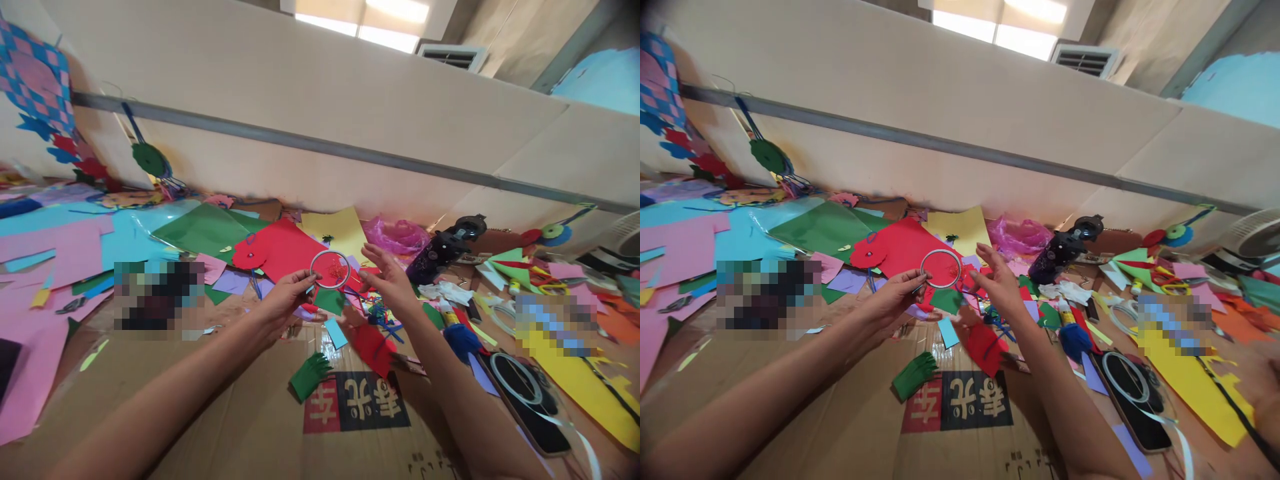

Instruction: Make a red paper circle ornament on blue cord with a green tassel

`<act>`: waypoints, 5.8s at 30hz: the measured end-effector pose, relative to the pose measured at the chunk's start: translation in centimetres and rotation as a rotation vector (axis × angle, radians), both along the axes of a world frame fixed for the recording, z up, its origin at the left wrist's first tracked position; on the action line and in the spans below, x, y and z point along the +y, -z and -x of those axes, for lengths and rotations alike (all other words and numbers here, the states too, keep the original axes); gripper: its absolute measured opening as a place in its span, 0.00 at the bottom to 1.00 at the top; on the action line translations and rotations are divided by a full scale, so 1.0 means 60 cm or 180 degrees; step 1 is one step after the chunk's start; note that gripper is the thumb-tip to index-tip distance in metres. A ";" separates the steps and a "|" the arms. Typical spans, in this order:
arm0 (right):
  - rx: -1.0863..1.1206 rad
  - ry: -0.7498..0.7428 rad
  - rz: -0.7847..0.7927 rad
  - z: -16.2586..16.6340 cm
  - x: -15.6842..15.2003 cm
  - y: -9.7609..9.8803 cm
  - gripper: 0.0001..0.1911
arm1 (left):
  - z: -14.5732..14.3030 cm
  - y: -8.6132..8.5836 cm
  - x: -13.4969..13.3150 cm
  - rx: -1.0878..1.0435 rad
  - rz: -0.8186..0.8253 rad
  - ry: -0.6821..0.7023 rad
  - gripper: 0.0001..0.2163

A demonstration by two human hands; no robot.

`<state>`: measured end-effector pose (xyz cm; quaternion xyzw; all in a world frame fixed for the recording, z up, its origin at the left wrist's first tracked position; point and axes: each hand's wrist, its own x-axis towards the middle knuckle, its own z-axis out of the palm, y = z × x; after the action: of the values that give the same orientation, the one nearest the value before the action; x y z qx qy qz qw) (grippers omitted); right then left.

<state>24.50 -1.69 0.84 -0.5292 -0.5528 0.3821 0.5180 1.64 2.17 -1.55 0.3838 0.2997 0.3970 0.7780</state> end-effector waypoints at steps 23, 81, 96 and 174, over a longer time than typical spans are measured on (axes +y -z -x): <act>0.1721 -0.0546 0.0967 0.023 -0.002 -0.001 0.28 | 0.003 -0.007 -0.018 0.1101 -0.1933 -0.0334 0.22; -0.0782 -0.0205 -0.0127 0.039 -0.025 -0.008 0.12 | -0.007 0.039 -0.004 0.1075 -0.1433 -0.0162 0.15; -0.0412 -0.0417 -0.0023 0.040 -0.022 -0.011 0.13 | -0.008 0.037 -0.002 0.1043 -0.1475 -0.0111 0.14; -0.2062 -0.0115 -0.0505 0.081 -0.049 0.006 0.14 | -0.004 -0.029 -0.059 0.2187 -0.3132 -0.0551 0.12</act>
<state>19.65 -4.64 0.47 -0.5713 -0.7261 0.1590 0.3481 1.87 -1.38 0.20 0.7789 0.3452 0.4042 0.3328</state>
